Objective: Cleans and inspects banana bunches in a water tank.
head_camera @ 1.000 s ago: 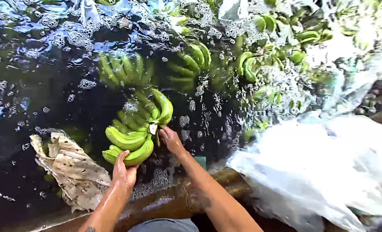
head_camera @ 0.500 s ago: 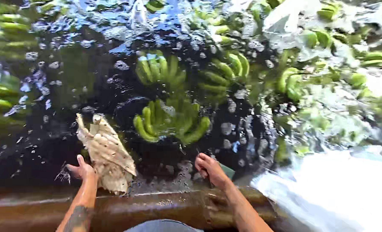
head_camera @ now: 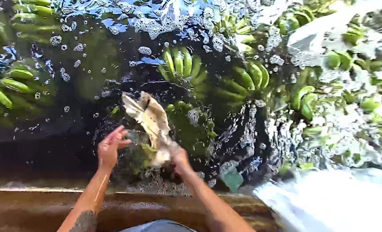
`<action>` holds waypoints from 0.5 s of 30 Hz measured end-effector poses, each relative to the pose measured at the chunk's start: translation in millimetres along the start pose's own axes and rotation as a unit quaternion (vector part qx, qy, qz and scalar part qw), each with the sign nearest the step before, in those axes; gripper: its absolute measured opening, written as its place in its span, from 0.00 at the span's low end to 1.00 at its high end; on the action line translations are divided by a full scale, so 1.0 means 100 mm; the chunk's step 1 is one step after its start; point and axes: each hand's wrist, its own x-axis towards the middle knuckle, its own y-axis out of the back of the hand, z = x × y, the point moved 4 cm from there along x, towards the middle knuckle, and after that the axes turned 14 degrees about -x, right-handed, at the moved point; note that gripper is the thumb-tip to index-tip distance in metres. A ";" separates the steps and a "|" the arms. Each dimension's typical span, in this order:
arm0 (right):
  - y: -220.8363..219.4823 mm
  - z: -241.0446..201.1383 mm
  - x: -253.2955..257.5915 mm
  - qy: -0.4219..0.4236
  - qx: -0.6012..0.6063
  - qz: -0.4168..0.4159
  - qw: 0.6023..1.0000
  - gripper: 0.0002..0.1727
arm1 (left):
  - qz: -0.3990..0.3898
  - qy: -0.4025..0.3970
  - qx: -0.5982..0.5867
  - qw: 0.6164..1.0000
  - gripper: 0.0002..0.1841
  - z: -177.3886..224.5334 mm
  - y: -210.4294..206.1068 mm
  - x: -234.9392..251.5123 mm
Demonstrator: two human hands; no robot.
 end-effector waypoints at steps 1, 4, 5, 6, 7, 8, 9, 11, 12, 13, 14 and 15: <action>0.40 -0.18 0.04 0.012 0.028 0.030 0.999 0.14 | 0.061 -0.040 0.045 0.996 0.21 -0.01 0.10 0.12; 1.90 -0.51 -0.04 0.087 0.059 0.128 0.986 0.18 | 0.143 0.033 0.168 0.975 0.43 -0.41 0.30 0.44; 2.46 -0.50 -0.12 0.117 0.067 0.162 0.978 0.17 | 0.153 0.083 0.175 0.969 0.52 -0.58 0.29 0.53; 3.06 -0.40 -0.21 0.139 0.068 0.193 0.969 0.13 | 0.168 0.123 0.161 0.965 0.55 -0.72 0.24 0.59; 3.65 -0.24 -0.31 0.146 0.060 0.224 0.962 0.07 | 0.193 0.153 0.138 0.959 0.52 -0.79 0.16 0.63; 4.21 -0.04 -0.43 0.141 0.064 0.256 0.954 0.05 | 0.221 0.171 0.111 0.954 0.48 -0.84 0.09 0.65; 4.69 0.18 -0.57 0.127 0.078 0.292 0.945 0.07 | 0.252 0.178 0.068 0.949 0.48 -0.90 0.03 0.68; 5.20 0.63 -0.92 0.053 0.071 0.403 0.911 0.08 | 0.297 0.191 -0.017 0.936 0.46 -1.08 -0.03 0.73; 5.20 0.76 -1.06 0.011 0.040 0.450 0.892 0.17 | 0.311 0.198 -0.049 0.928 0.44 -1.17 -0.06 0.75; 5.12 0.87 -1.13 -0.029 0.007 0.479 0.877 0.28 | 0.326 0.201 -0.066 0.922 0.42 -1.20 -0.11 0.76; 4.95 0.97 -1.13 -0.055 -0.023 0.496 0.866 0.35 | 0.344 0.191 -0.073 0.917 0.42 -1.22 -0.16 0.74; 4.72 1.06 -1.09 -0.067 -0.054 0.488 0.868 0.40 | 0.363 0.168 -0.084 0.913 0.45 -1.20 -0.22 0.67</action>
